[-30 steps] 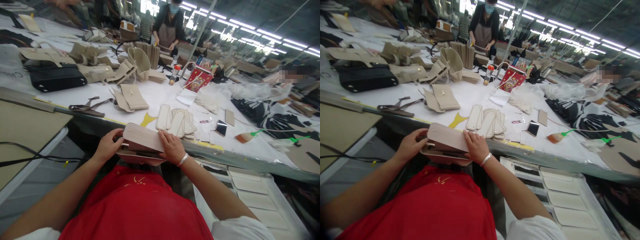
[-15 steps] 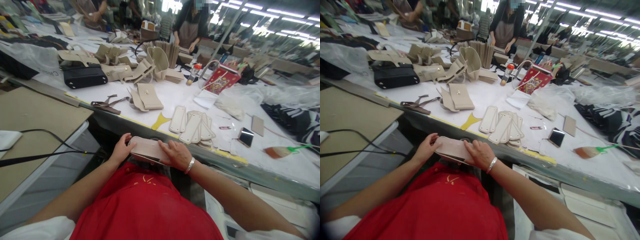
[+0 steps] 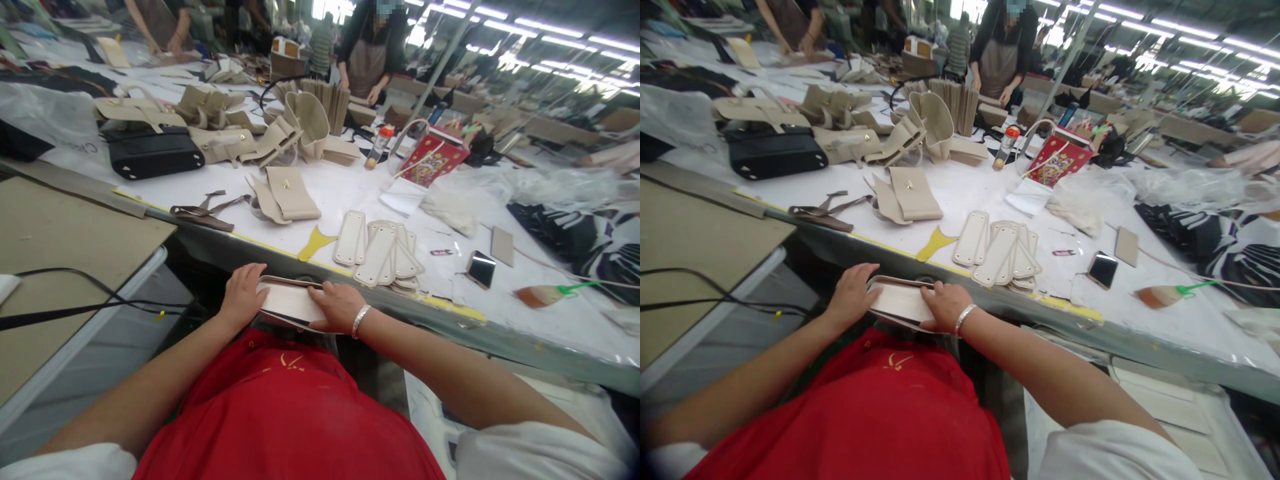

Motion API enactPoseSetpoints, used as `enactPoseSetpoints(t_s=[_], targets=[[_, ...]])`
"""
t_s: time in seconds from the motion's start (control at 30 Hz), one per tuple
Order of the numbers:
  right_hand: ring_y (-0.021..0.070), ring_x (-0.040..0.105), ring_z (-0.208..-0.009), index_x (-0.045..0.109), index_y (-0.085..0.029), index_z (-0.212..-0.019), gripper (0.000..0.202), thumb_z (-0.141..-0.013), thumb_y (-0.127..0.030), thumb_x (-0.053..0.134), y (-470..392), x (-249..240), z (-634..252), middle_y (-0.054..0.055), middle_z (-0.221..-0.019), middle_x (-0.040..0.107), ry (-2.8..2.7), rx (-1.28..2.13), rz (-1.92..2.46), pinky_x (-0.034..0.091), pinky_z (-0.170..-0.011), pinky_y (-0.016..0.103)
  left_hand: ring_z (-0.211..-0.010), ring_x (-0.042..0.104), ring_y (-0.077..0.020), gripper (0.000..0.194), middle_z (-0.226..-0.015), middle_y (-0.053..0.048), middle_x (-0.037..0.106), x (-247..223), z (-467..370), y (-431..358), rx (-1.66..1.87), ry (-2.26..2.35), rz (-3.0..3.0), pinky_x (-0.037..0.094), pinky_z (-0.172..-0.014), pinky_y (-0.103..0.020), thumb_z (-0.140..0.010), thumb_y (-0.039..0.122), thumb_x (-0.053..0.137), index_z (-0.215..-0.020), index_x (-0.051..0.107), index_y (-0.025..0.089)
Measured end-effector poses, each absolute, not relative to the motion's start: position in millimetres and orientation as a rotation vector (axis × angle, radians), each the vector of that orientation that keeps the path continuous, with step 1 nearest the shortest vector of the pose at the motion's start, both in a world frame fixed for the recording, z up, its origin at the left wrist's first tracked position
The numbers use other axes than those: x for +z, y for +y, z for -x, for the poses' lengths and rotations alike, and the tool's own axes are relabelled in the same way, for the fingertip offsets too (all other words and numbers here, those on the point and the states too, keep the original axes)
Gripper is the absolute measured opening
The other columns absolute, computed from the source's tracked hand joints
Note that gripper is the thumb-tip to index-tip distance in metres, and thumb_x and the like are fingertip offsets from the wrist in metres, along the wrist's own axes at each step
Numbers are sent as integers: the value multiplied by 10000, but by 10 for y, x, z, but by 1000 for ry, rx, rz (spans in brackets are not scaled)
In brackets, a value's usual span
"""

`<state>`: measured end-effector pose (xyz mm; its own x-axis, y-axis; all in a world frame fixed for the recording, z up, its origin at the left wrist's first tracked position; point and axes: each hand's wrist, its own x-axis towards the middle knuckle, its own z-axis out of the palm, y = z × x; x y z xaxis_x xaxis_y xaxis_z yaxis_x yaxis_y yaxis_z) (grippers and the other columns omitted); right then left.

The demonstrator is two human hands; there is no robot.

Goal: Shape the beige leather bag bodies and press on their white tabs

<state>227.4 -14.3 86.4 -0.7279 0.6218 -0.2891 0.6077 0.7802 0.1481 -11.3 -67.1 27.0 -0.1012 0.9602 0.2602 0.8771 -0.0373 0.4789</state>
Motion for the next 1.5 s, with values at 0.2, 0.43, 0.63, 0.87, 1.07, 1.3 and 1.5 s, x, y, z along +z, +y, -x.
enactPoseSetpoints(t_s=[0.2,0.43,0.63,0.87,1.07,1.3,1.5], targets=[[311,598,-867,394,-199,-1349,821,-682,-641,579,-142,815,-2243,174,-1055,566,2658,-6,-1008,452,-704,376,-1045,517,-255,415,-1134,-131,575,382,-220,-839,558,1397,-2587,415,-927,-391,-847,420,485,-1163,554,161],[226,651,-783,417,-187,-1313,568,-859,-528,439,177,1007,-2731,93,-846,671,2277,-1375,-1629,514,-712,372,-1014,513,-268,460,-1156,-138,571,506,-347,-845,129,1190,-2741,443,-871,-395,-817,413,541,-1200,524,159],[123,579,-439,352,-204,-1315,598,-790,-338,605,-28,785,-3373,-24,-552,604,1592,-1920,-1726,479,-404,207,-987,529,-275,434,-1202,-146,556,530,-374,-772,86,1138,-2795,482,-769,-387,-844,426,473,-1194,542,179],[37,386,-338,467,-178,-1207,483,-747,-235,604,-175,467,-3308,-114,-459,434,2008,-2087,-1568,329,-313,127,-975,565,-279,571,-1341,-102,481,520,-554,-577,-9,916,-2887,460,-784,-395,-808,407,514,-1351,391,283],[60,391,-345,447,-148,-1203,553,-686,-223,628,-152,264,-3368,-107,-463,457,1912,-2084,-1583,321,-302,156,-1133,514,-278,527,-1356,-91,474,382,-502,-491,100,876,-2766,421,-918,-402,-822,396,503,-1330,426,276],[31,303,-343,501,-168,-1193,557,-640,-127,541,-284,519,-3238,-119,-420,377,1807,-2392,-1817,205,-329,127,-1105,550,-247,455,-1331,-75,509,393,-493,-472,142,859,-2716,434,-917,-371,-842,356,505,-1292,479,293],[62,420,-375,473,-183,-1223,480,-783,-355,556,-239,353,-3507,-75,-497,505,1560,-2743,-1809,288,-362,158,-934,618,-213,388,-1348,-66,497,442,-496,-447,-39,894,-2807,473,-787,-338,-884,239,435,-1265,512,250]])
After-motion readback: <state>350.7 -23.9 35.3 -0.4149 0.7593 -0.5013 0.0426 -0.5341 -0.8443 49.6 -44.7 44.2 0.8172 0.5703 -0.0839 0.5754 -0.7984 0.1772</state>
